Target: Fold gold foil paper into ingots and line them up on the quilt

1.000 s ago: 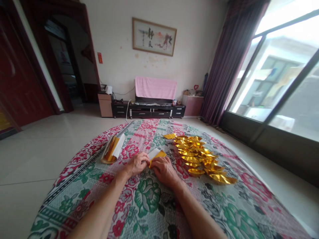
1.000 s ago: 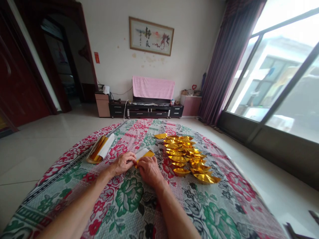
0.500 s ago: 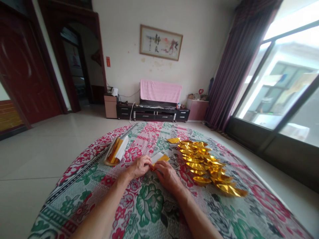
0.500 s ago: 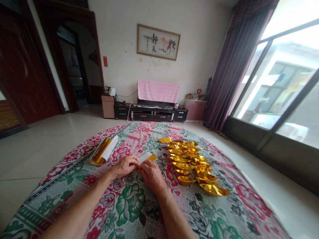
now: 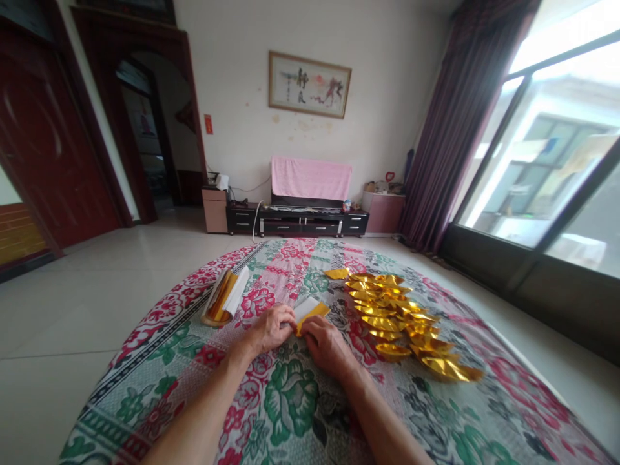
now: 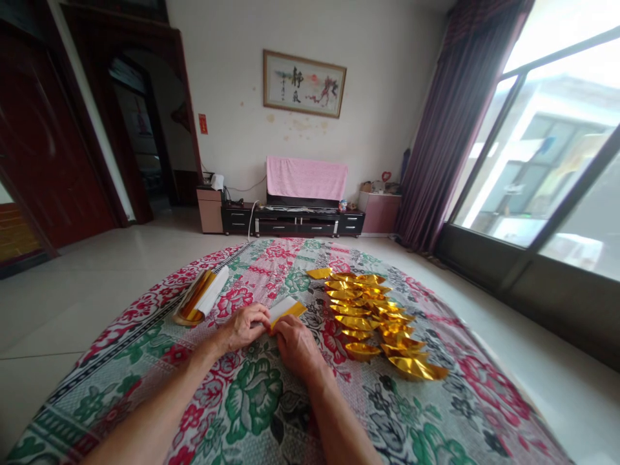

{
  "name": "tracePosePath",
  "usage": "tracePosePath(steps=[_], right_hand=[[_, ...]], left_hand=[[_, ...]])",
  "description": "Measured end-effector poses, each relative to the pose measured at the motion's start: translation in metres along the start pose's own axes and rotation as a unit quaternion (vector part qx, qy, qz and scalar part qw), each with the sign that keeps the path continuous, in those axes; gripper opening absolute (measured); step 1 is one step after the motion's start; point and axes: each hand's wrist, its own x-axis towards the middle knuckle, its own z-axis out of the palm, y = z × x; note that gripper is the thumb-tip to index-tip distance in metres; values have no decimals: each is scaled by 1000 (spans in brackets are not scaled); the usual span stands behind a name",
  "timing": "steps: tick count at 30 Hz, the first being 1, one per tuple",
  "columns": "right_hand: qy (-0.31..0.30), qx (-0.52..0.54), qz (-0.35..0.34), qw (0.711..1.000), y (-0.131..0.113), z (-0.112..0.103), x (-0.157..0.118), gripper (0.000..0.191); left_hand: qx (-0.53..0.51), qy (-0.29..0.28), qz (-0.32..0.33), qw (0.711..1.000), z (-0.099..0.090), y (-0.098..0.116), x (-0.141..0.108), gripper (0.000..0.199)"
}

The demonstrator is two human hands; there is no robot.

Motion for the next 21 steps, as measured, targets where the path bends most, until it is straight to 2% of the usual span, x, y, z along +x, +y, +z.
tracePosePath(steps=[9,21], right_hand=[[4,-37,18,999,-5,-3,1,12],[39,-71,99,992,-4,6,5,20]], left_hand=[[20,-2,12,1000,2,3,-1,22],[12,5,3,1000,1,4,-3,18]])
